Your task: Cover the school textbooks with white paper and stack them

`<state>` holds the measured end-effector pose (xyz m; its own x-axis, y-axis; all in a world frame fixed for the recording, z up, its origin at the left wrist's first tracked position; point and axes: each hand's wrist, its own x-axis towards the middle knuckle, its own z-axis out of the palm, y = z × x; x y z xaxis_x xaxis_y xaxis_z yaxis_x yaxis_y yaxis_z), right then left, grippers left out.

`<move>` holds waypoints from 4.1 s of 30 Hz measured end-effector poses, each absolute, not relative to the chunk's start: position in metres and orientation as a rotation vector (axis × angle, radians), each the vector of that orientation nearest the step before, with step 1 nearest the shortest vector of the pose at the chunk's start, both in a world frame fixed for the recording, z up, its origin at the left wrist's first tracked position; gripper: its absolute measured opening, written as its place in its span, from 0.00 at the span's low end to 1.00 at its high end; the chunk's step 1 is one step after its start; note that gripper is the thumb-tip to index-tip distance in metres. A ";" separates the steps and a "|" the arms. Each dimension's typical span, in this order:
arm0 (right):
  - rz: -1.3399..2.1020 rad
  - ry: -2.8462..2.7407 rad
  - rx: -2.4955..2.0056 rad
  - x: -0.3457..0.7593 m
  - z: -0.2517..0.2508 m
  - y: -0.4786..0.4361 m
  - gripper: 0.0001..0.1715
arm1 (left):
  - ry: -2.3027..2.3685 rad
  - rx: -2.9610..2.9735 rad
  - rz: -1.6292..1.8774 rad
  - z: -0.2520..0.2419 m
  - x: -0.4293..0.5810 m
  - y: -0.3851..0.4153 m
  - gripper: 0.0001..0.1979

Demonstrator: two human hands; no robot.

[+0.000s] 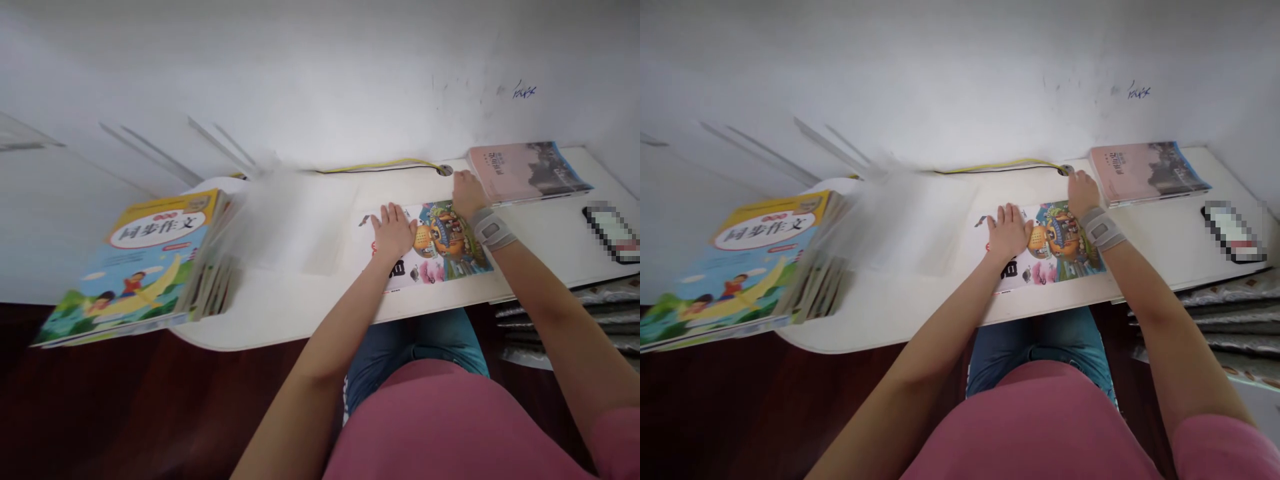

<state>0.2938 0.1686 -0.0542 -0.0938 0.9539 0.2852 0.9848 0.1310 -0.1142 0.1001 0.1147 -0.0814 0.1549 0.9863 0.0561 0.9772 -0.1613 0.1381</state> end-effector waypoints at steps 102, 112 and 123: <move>0.346 -1.652 -1.964 0.326 -0.067 0.150 0.26 | 1.944 1.575 0.685 -0.058 -0.024 0.140 0.19; -0.160 -1.917 -2.111 0.314 -0.070 0.146 0.21 | 2.239 1.865 0.327 -0.062 -0.007 0.142 0.20; -0.196 -2.072 -2.047 0.313 -0.075 0.142 0.15 | 2.084 1.912 0.537 -0.066 0.006 0.156 0.15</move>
